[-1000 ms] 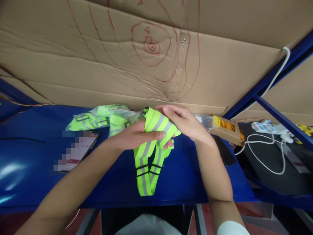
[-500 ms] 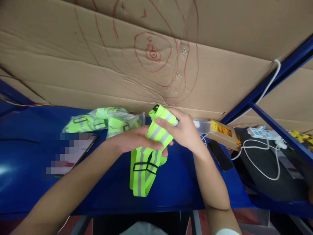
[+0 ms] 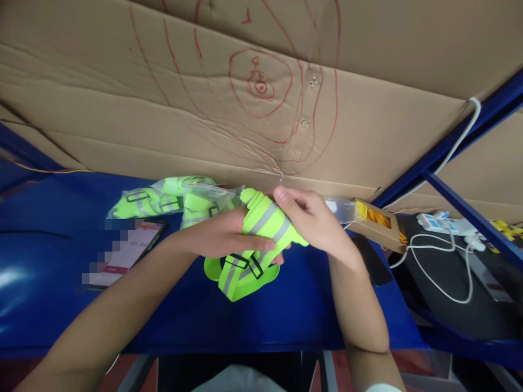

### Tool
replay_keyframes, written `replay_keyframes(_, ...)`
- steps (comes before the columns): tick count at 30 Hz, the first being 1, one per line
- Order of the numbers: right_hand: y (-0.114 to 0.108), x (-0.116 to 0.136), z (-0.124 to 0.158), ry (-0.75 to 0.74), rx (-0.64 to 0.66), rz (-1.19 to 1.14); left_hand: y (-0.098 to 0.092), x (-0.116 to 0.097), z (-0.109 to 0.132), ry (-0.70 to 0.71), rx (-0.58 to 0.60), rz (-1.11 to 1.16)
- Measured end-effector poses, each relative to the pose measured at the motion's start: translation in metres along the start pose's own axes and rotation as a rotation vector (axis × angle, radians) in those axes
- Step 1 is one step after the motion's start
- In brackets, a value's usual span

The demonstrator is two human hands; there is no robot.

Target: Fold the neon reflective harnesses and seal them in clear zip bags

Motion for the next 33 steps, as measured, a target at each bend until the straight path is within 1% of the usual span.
replay_keyframes(1, 0.002, 0.004, 0.002, -0.026, 0.035, 0.066, -0.002, 0.003, -0.002, 0.013, -0.041, -0.013)
replay_keyframes(3, 0.003, 0.008, 0.005, -0.058, 0.026, 0.188, -0.003, 0.013, -0.006, 0.008, -0.112, 0.047)
replay_keyframes(6, -0.002, 0.007, 0.004, -0.029, -0.12, 0.233, 0.003, 0.025, -0.013, -0.041, -0.111, 0.332)
replay_keyframes(8, -0.003, 0.004, 0.001, -0.016, -0.182, 0.203, 0.008, 0.025, -0.015, -0.041, -0.088, 0.451)
replay_keyframes(12, -0.004, 0.002, -0.002, -0.065, -0.275, 0.176, 0.008, 0.019, -0.014, -0.03, -0.055, 0.429)
replay_keyframes(15, -0.009, 0.004, 0.0, -0.091, -0.392, 0.18, 0.004, 0.026, -0.012, -0.081, -0.055, 0.428)
replay_keyframes(17, -0.017, 0.002, 0.004, -0.073, -0.471, 0.154, 0.002, 0.032, -0.012, -0.114, -0.043, 0.392)
replay_keyframes(18, -0.021, 0.001, 0.005, -0.056, -0.489, 0.129, 0.002, 0.035, -0.012, -0.122, -0.033, 0.346)
replay_keyframes(19, -0.024, -0.002, 0.006, -0.039, -0.483, 0.095, 0.001, 0.036, -0.013, -0.124, -0.023, 0.283)
replay_keyframes(20, -0.026, -0.005, 0.006, -0.018, -0.446, 0.053, 0.0, 0.037, -0.013, -0.122, -0.018, 0.208)
replay_keyframes(22, -0.026, -0.015, 0.002, 0.039, -0.309, -0.047, -0.002, 0.034, -0.014, -0.1, -0.03, 0.07)
replay_keyframes(24, -0.02, -0.028, -0.005, 0.113, -0.166, -0.143, -0.004, 0.03, -0.014, -0.073, -0.061, 0.013)
replay_keyframes(25, -0.017, -0.034, -0.008, 0.141, -0.119, -0.168, -0.006, 0.029, -0.014, -0.062, -0.083, 0.012)
replay_keyframes(26, -0.015, -0.039, -0.012, 0.153, -0.101, -0.166, -0.007, 0.028, -0.014, -0.055, -0.105, 0.02)
replay_keyframes(27, -0.014, -0.043, -0.015, 0.149, -0.119, -0.136, -0.008, 0.028, -0.014, -0.049, -0.122, 0.028)
replay_keyframes(30, -0.016, -0.042, -0.02, 0.074, -0.226, 0.021, -0.011, 0.028, -0.013, -0.035, -0.136, 0.038)
replay_keyframes(31, -0.016, -0.039, -0.02, 0.048, -0.22, 0.068, -0.011, 0.027, -0.013, -0.034, -0.125, 0.039)
replay_keyframes(32, -0.014, -0.034, -0.019, 0.026, -0.176, 0.105, -0.011, 0.026, -0.012, -0.037, -0.109, 0.038)
replay_keyframes(33, -0.01, -0.029, -0.018, 0.005, -0.09, 0.133, -0.011, 0.025, -0.011, -0.042, -0.085, 0.03)
Point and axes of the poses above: each hand's wrist, its own z-axis away from the middle knuckle, its own y-axis out of the palm, x = y × z, the point moved 5 cm from there along -z, towards the middle knuckle, and after that the axes turned 6 degrees about x, right-handed, at the moved point
